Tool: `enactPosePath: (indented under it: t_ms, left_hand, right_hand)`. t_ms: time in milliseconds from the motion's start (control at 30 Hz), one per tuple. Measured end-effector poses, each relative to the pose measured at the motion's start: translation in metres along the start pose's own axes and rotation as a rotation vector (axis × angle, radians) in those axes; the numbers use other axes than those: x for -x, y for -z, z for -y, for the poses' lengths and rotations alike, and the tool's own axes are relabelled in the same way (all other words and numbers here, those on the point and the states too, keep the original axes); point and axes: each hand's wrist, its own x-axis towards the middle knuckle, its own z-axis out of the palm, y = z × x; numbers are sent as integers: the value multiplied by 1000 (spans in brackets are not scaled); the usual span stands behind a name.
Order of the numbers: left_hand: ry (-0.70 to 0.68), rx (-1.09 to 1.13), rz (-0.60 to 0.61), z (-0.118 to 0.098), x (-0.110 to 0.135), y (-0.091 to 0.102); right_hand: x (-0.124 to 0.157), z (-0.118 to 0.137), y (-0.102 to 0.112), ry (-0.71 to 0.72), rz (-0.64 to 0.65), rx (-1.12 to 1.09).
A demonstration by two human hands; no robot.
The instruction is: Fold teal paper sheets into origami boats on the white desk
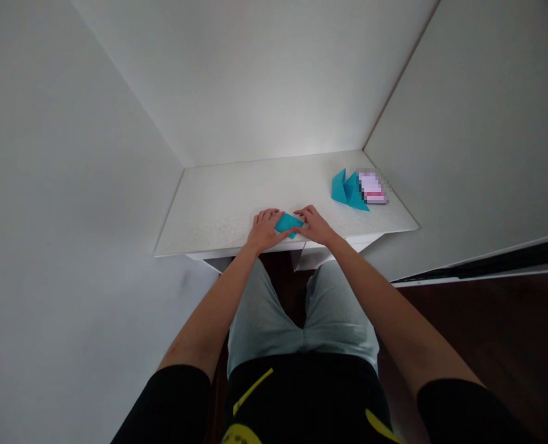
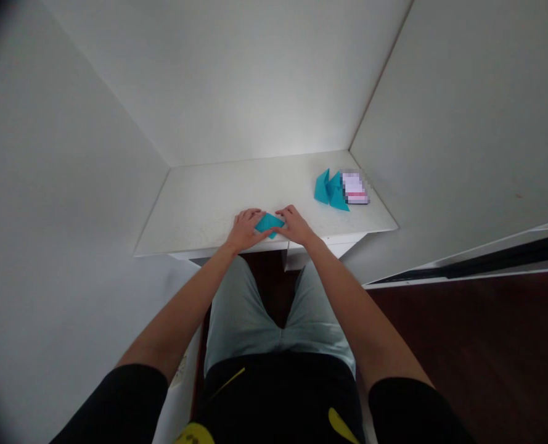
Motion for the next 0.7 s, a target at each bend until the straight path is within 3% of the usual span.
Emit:
enactPosePath:
  t_ms: [100,333,467,700]
  left_hand:
    - [31,-19,-22,1,1,-2]
    - [57,65,-11,2,-2,3]
    - [104,204,-53,9,-6,2]
    - [178,567,-47,21,-14,-6]
  right_hand:
    - [-1,-2,1,-3,-39,32]
    - [0,3,1,-149,32,-99]
    - [-1,4,1,-167,4,-216]
    - [-5,11,3,-185,37,-185]
